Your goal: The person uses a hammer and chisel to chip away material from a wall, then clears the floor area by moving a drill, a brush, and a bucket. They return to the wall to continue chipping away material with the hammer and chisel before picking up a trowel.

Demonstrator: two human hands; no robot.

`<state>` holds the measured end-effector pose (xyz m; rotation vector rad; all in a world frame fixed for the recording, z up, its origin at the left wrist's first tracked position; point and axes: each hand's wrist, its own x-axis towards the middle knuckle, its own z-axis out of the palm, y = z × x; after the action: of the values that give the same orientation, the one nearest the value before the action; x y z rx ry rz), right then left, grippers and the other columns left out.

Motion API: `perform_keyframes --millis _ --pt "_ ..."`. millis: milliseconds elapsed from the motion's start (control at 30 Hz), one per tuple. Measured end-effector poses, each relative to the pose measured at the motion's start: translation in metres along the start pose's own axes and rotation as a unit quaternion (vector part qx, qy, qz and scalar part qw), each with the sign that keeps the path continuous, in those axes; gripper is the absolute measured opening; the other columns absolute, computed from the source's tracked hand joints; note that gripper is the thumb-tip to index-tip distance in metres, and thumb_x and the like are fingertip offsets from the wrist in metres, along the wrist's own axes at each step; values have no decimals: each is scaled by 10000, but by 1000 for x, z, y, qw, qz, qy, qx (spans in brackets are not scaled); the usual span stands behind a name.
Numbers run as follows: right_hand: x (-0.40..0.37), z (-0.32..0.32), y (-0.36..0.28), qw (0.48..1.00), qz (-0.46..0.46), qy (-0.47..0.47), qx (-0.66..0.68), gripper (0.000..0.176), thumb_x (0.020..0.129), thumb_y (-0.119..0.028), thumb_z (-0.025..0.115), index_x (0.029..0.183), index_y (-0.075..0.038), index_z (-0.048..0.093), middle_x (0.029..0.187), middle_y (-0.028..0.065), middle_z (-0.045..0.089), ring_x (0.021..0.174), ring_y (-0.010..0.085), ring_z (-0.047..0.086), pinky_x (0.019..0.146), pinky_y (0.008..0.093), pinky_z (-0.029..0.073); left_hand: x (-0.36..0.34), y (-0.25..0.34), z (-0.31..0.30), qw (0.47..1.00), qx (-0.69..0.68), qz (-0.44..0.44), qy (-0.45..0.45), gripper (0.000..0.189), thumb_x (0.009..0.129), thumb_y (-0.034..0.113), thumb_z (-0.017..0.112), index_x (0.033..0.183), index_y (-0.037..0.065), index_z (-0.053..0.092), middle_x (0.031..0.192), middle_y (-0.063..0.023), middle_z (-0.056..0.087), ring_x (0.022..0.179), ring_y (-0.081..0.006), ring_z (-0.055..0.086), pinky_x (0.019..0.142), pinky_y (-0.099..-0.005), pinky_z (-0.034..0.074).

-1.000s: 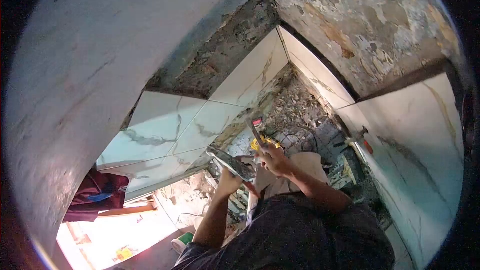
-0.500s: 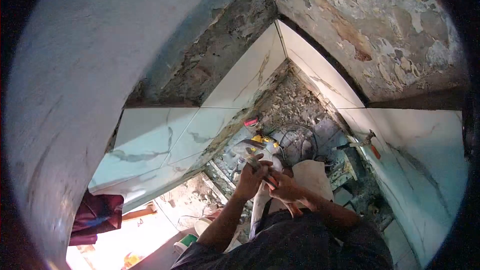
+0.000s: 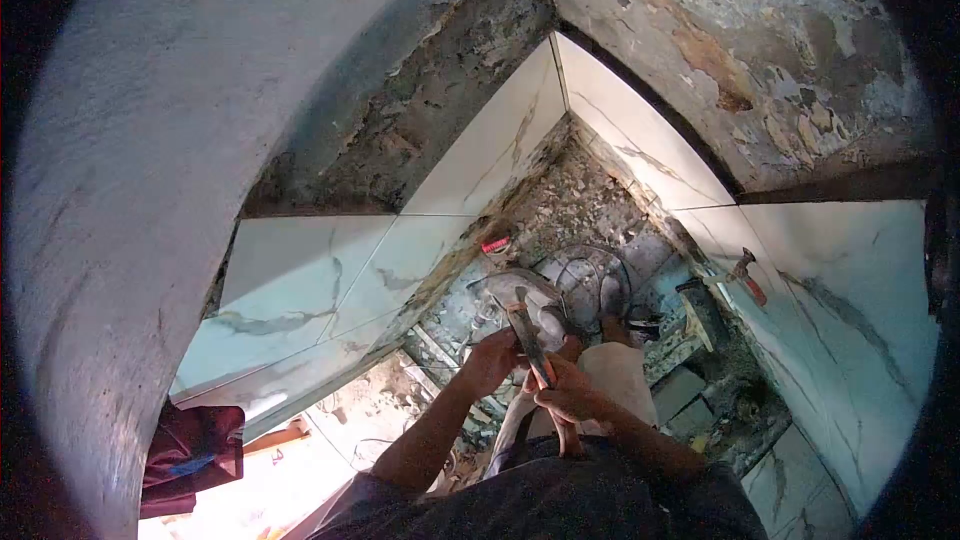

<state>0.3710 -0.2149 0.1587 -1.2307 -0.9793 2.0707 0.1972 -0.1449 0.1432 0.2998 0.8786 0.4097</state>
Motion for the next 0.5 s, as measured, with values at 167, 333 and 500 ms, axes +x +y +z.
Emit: perform_keyframes --millis 167,333,500 --pt "-8 -2 32 990 -86 67 94 224 700 -56 544 921 -31 518 881 69 538 844 189 542 766 333 427 38 26 -36 485 778 372 143 256 735 115 536 972 18 543 922 -193 567 841 -335 557 740 -396 462" --pt "-20 -24 53 987 5 114 117 175 713 -54 570 880 -40 521 885 69 542 848 177 536 768 344 426 147 128 -21 644 764 6 -28 246 769 191 588 974 55 568 860 -110 578 827 -210 555 750 -337 442" --pt "-31 -37 96 979 -10 134 153 154 717 -54 581 844 -37 497 819 67 528 779 160 537 757 339 431 230 213 -22 763 599 244 12 191 785 265 632 821 80 600 801 -38 565 736 -137 530 666 -299 454"
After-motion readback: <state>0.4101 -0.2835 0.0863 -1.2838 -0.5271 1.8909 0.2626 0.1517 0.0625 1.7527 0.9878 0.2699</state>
